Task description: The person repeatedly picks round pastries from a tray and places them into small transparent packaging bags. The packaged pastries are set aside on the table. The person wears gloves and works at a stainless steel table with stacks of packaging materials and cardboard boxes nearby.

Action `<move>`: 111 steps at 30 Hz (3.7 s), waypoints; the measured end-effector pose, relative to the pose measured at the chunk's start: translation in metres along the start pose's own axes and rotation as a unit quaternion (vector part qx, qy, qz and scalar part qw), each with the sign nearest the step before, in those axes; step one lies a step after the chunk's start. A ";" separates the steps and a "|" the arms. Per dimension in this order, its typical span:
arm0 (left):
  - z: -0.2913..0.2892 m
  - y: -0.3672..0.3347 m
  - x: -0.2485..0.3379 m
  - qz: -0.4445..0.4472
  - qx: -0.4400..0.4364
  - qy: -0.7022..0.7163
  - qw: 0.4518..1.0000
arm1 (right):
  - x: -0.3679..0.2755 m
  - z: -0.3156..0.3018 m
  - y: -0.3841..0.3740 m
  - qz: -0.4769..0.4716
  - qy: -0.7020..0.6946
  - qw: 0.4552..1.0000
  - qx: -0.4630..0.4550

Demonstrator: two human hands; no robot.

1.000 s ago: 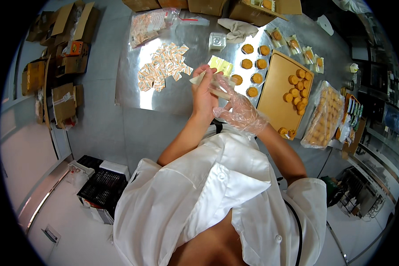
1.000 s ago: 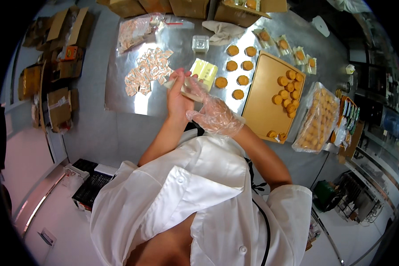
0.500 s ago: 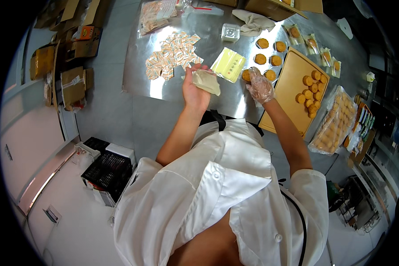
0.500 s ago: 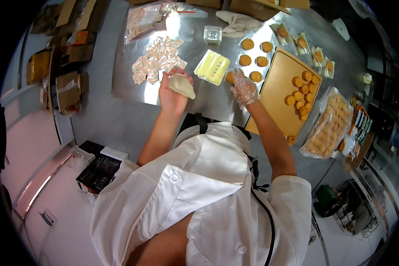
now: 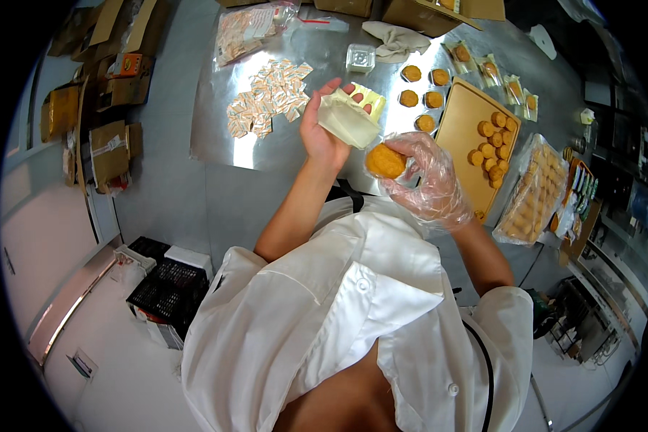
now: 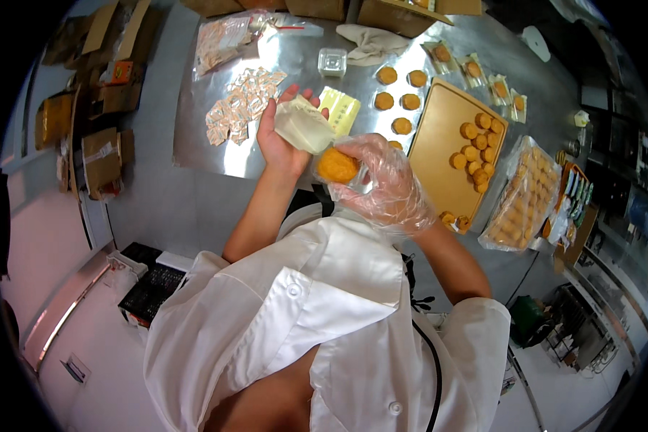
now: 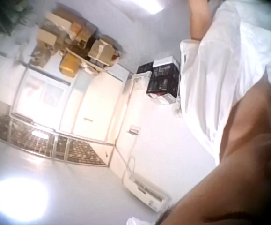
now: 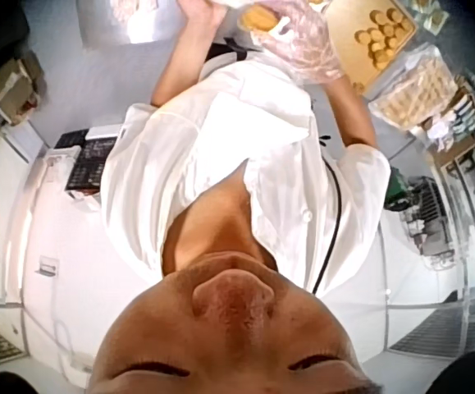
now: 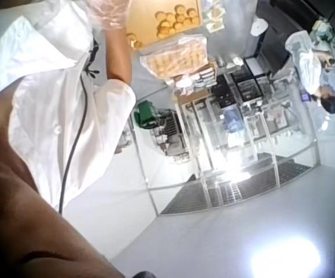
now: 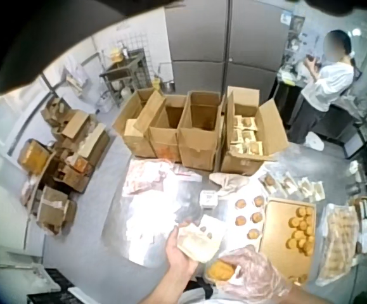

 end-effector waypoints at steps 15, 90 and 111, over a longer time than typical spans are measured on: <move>0.052 0.026 -0.003 0.045 -0.075 -0.054 0.995 | -0.020 0.001 0.000 0.061 0.046 0.989 0.123; -0.173 0.084 0.148 0.086 0.142 0.290 0.942 | 0.179 0.293 -0.143 0.207 0.363 0.900 -0.125; -0.091 0.036 0.096 -0.024 0.113 0.251 0.961 | -0.095 0.117 -0.064 -0.239 0.258 0.934 -0.058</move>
Point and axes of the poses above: each hand's wrist, its own y-axis away from the middle knuckle, its own z-axis out of the palm, x = y × z, the point moved 7 cm from there along -y, towards the middle knuckle, and after that the axes turned 10 degrees about y, right-handed, at the moved point
